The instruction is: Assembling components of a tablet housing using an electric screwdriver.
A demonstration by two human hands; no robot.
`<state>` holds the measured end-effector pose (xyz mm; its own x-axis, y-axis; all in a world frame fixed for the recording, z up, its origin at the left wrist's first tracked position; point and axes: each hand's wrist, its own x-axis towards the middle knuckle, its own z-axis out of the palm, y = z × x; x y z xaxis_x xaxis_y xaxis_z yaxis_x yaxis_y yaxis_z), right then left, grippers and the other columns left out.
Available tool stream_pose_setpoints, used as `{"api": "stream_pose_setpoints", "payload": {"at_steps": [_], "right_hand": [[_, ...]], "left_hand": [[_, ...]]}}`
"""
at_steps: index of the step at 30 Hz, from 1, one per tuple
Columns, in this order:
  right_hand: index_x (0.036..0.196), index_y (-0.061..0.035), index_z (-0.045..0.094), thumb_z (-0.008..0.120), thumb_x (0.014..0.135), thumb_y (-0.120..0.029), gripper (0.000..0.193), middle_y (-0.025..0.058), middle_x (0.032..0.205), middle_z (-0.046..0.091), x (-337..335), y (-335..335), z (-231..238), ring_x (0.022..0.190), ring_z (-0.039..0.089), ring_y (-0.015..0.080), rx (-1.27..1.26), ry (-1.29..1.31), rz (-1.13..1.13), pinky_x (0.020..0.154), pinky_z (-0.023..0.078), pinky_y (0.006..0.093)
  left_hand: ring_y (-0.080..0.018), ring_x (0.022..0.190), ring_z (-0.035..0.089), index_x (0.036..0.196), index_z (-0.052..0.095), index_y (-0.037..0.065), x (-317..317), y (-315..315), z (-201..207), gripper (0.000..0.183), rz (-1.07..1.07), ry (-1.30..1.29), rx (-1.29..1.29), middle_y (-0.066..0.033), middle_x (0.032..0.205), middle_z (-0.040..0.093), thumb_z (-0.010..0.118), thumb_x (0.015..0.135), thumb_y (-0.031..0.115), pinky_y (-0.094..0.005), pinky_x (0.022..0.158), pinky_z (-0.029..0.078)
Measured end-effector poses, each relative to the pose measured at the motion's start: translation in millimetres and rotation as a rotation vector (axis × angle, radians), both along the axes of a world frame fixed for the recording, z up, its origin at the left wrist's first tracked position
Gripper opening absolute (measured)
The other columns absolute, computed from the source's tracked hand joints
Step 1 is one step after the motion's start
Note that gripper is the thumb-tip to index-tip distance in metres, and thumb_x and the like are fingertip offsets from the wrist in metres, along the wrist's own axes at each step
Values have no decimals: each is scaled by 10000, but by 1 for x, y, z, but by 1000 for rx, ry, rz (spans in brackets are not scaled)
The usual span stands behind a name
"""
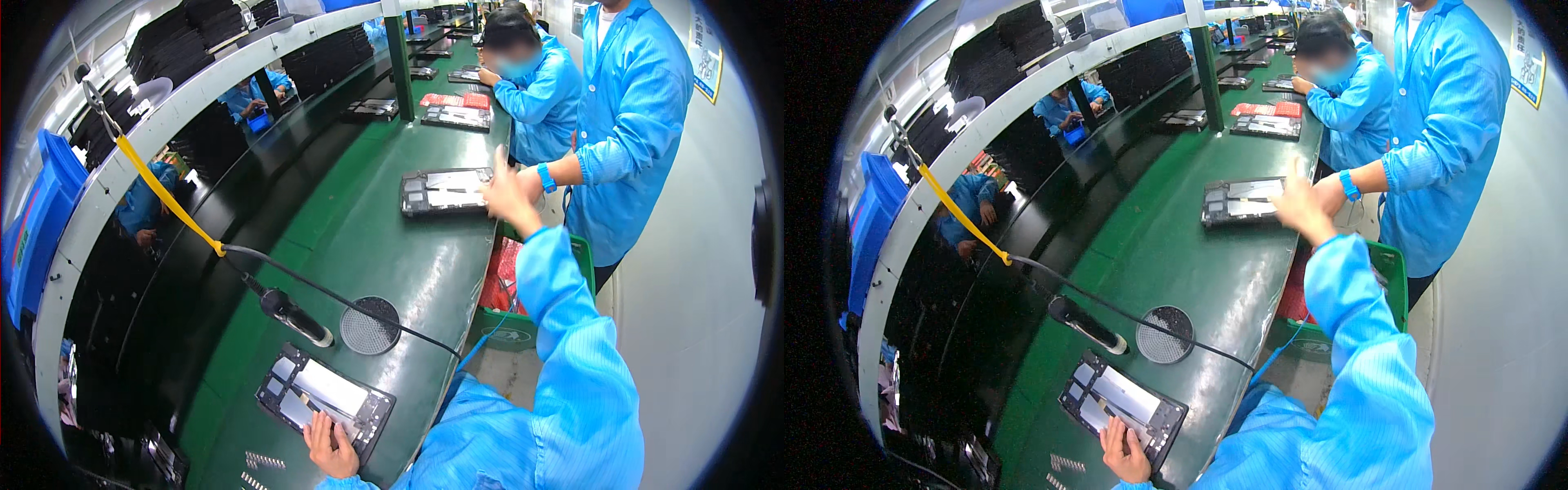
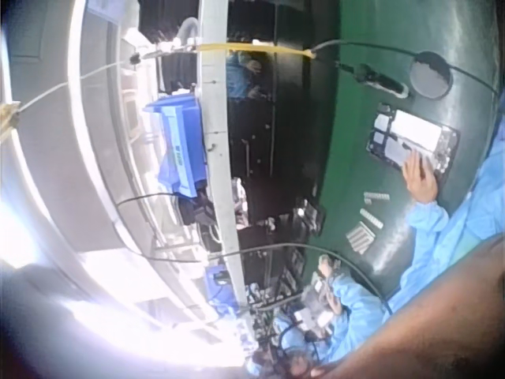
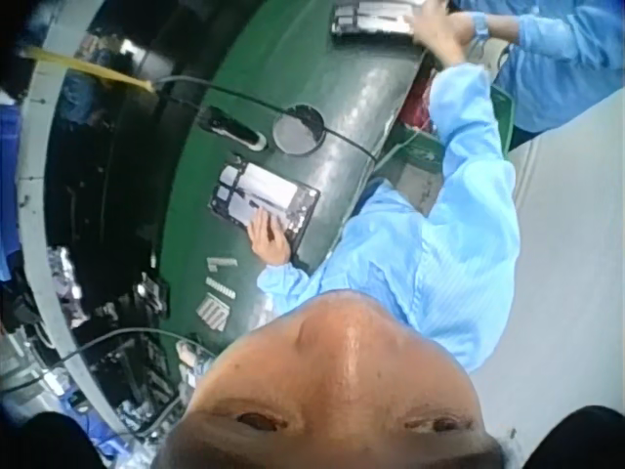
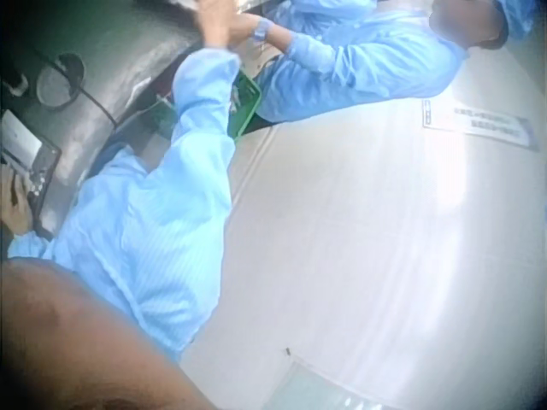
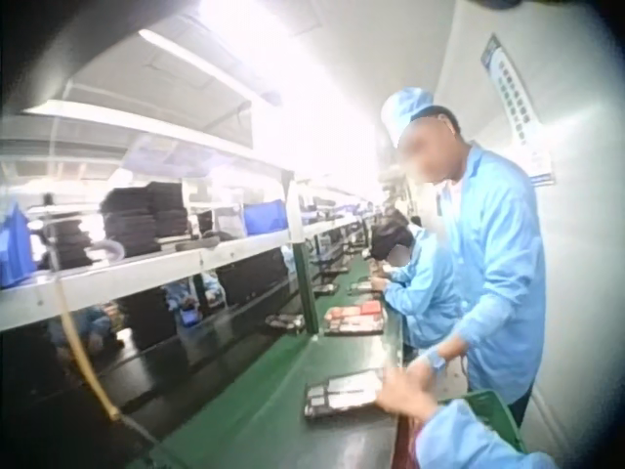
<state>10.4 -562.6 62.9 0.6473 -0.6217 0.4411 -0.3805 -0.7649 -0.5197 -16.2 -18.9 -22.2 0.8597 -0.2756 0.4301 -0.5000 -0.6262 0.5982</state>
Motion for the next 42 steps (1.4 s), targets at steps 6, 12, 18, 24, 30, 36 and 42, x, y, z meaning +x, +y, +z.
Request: {"api": "stream_pose_setpoints", "payload": {"at_steps": [6, 12, 18, 24, 30, 36, 42], "right_hand": [[1255, 95, 435, 602, 798, -129, 536, 126, 681, 664, -14, 40, 71, 560, 644, 150, 344, -169, 359, 520, 525, 285], [856, 30, 634, 650, 685, -23, 179, 104, 606, 627, -23, 249, 53, 537, 641, 218, -24, -739, 1020, 512, 530, 296], [1238, 30, 460, 791, 658, -89, 679, 246, 1169, 560, 22, 354, 6, 1052, 580, 392, 99, -871, 693, 894, 475, 405], [1294, 69, 371, 762, 702, -172, 749, 272, 1235, 490, 84, 363, -31, 1139, 514, 379, 633, -640, 831, 958, 417, 387], [1094, 5, 550, 718, 684, -130, 464, 112, 700, 642, 110, 349, -35, 609, 635, 209, 625, -392, 902, 593, 498, 316], [936, -26, 622, 785, 696, -71, 293, 27, 693, 649, 110, 308, -7, 572, 601, 105, 1072, -557, 1110, 529, 482, 250], [1006, 17, 531, 609, 879, -288, 339, 79, 636, 545, 102, 240, -11, 497, 539, 173, 1045, -462, 1197, 524, 468, 335]], "left_hand": [[-331, 1099, 573, 1017, 640, -47, 0, 4, -6, 240, -9, -8, 13, -173, 1085, 642, 610, 803, 58, -487, 1033, 305], [-325, 1095, 582, 1010, 644, -44, 5, 3, -5, 227, 54, -20, 9, -180, 1085, 641, 618, 801, 38, -482, 1018, 334], [-305, 962, 651, 966, 661, -19, 2, 10, -12, 203, 25, -150, -103, -153, 960, 679, 588, 787, -79, -459, 946, 428], [-255, 888, 672, 1035, 610, -73, -9, 8, -19, 208, 262, 3, -302, -194, 930, 678, 544, 838, -90, -315, 787, 525], [-203, 803, 673, 1022, 612, -71, -8, 19, -24, 165, 375, 23, -500, -170, 902, 681, 566, 866, -46, -294, 745, 532], [-167, 735, 656, 1109, 564, -90, 4, 31, -22, 229, 554, 66, -620, -168, 947, 669, 552, 893, -14, -253, 698, 524], [-179, 878, 646, 1141, 549, -80, -7, 34, -24, 247, 592, 154, -754, -182, 1086, 629, 527, 904, -17, -275, 821, 510]]}}
